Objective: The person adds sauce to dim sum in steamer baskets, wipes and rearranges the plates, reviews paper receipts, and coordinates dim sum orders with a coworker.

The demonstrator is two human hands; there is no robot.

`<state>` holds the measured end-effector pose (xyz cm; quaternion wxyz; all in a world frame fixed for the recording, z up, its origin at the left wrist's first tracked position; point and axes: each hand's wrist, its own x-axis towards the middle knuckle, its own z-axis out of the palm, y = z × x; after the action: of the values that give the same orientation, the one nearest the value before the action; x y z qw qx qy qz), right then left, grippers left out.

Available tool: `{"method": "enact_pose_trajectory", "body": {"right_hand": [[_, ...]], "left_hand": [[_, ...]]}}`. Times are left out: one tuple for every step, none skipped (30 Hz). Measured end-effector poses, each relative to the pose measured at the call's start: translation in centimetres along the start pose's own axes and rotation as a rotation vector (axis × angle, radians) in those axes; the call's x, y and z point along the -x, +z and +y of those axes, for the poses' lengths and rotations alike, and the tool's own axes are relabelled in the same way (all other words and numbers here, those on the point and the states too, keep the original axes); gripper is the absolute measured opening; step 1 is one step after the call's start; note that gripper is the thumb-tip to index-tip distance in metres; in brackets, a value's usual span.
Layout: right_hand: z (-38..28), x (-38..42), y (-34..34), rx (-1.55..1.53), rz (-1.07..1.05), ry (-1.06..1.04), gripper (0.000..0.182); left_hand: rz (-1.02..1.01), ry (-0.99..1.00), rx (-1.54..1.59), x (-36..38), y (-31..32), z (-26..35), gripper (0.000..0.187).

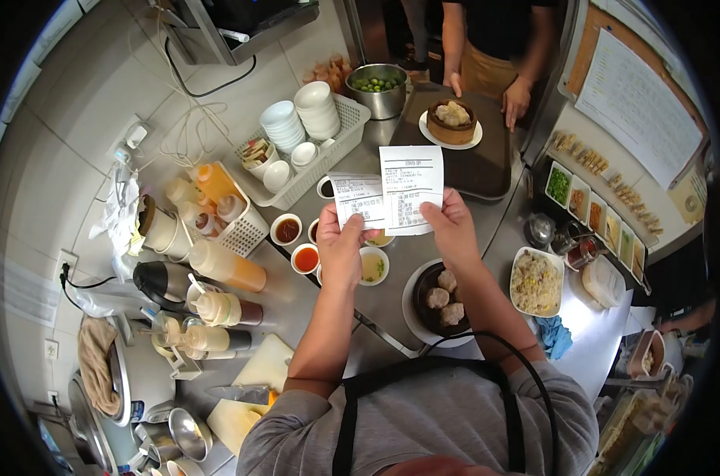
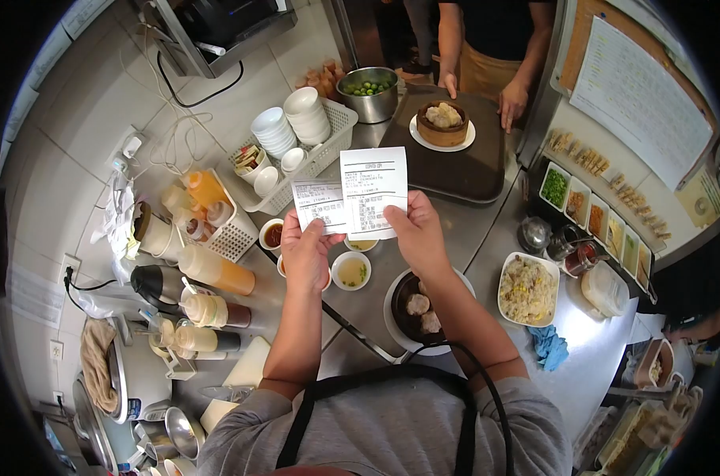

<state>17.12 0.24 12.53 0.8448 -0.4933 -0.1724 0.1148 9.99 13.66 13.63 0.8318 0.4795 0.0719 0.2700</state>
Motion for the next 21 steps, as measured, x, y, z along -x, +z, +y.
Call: {"method": "enact_pose_trajectory", "body": {"right_hand": [[0.0, 0.0, 0.0, -0.001, 0.006, 0.005, 0.014], [0.1, -0.1, 0.0, -0.003, 0.011, 0.01, 0.014], [0.1, -0.1, -0.1, -0.006, 0.015, 0.016, 0.015], [0.2, -0.2, -0.2, -0.002, 0.018, 0.011, 0.015], [0.2, -0.2, -0.4, 0.001, 0.018, 0.005, 0.016], [0.3, -0.4, -0.6, 0.001, 0.019, 0.001, 0.016], [0.5, -0.7, -1.1, 0.003, 0.009, 0.02, 0.017], [0.7, -0.9, -1.6, 0.002, 0.001, 0.037, 0.017], [0.8, -1.2, -2.0, 0.0, -0.003, 0.05, 0.018], [0.6, -1.4, -2.0, 0.002, -0.01, 0.047, 0.018], [0.2, -1.6, -2.1, 0.006, -0.012, 0.042, 0.019], [-0.2, -1.7, -2.3, 0.012, -0.008, 0.037, 0.019], [-0.5, -1.8, -2.5, -0.018, -0.013, 0.038, 0.02], [-0.7, -2.0, -2.6, -0.048, -0.02, 0.039, 0.021], [-0.7, -2.2, -2.8, -0.077, -0.03, 0.042, 0.021], [-0.7, -2.3, -2.9, -0.077, -0.025, 0.042, 0.022], [-0.8, -2.4, -3.1, -0.075, -0.021, 0.041, 0.022], [-0.8, -2.6, -3.4, -0.073, -0.017, 0.041, 0.022], [-0.8, -2.7, -3.5, -0.091, -0.01, 0.046, 0.023], [-0.9, -2.8, -3.6, -0.11, -0.003, 0.052, 0.024], [-0.9, -2.8, -3.9, -0.127, 0.004, 0.058, 0.025]], "left_hand": [[0.004, -0.004, -0.009, 0.0, 0.0, -0.1, 0.012], [0.01, -0.007, -0.019, -0.1, 0.0, -0.1, 0.012], [0.008, -0.007, -0.023, -0.1, 0.0, -0.2, 0.013], [0.007, -0.007, -0.029, -0.1, 0.1, -0.3, 0.013], [0.008, -0.005, -0.035, -0.2, 0.1, -0.4, 0.013], [-0.003, -0.003, -0.042, -0.3, 0.3, -0.4, 0.013], [-0.012, -0.002, -0.053, -0.4, 0.3, -0.4, 0.013], [-0.023, -0.001, -0.066, -0.5, 0.4, -0.4, 0.014], [-0.015, 0.007, -0.07, -0.6, 0.6, -0.4, 0.014], [-0.012, 0.013, -0.073, -0.7, 1.0, -0.4, 0.014], [-0.013, 0.014, -0.075, -0.9, 1.3, -0.5, 0.014], [-0.015, 0.018, -0.101, -1.0, 1.5, -0.6, 0.013], [-0.018, 0.016, -0.11, -1.2, 1.9, -0.7, 0.013], [-0.019, 0.015, -0.118, -1.3, 2.2, -0.9, 0.013], [-0.017, 0.015, -0.126, -1.3, 2.5, -0.9, 0.013], [-0.014, 0.016, -0.131, -1.4, 2.7, -1.0, 0.013], [-0.007, 0.015, -0.145, -1.5, 2.9, -1.2, 0.013], [0.0, 0.013, -0.158, -1.5, 3.1, -1.3, 0.013], [0.007, 0.012, -0.17, -1.6, 3.3, -1.5, 0.013], [0.012, 0.004, -0.193, -1.9, 3.1, -1.9, 0.012], [0.001, 0.003, -0.238, -2.3, 2.8, -2.1, 0.013]]}}
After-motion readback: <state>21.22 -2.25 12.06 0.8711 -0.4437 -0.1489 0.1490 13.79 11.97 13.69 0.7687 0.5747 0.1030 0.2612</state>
